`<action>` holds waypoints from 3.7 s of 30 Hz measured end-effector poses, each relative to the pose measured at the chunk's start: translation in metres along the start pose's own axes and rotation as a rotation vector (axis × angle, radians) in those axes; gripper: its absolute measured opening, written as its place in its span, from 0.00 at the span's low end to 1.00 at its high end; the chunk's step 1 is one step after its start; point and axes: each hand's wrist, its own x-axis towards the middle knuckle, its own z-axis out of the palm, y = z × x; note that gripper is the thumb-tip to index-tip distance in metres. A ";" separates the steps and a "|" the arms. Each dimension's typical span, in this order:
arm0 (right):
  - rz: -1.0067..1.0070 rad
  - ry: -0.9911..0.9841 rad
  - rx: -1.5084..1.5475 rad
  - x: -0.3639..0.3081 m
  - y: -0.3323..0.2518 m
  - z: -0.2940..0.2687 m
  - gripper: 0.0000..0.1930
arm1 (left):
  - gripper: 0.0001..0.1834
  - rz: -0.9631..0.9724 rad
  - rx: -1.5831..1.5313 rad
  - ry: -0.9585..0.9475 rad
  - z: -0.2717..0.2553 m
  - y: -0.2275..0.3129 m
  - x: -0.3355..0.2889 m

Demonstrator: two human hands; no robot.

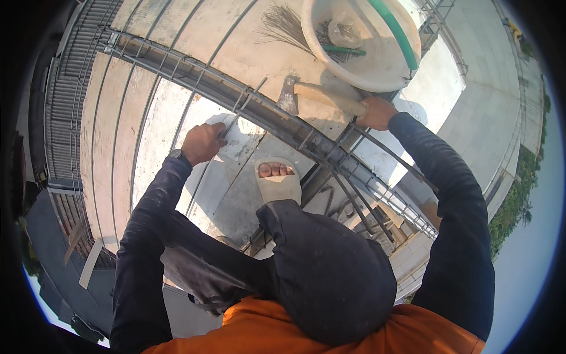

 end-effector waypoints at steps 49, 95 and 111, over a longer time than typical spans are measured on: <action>-0.001 0.106 -0.032 -0.001 -0.001 0.005 0.26 | 0.28 -0.195 0.023 0.134 0.028 0.041 0.001; 0.026 0.109 -0.095 -0.012 -0.011 0.002 0.27 | 0.30 -0.201 -0.486 0.268 0.116 0.005 -0.067; 0.013 0.152 -0.082 -0.013 -0.014 0.005 0.25 | 0.30 -0.270 -0.546 0.496 0.102 -0.003 -0.072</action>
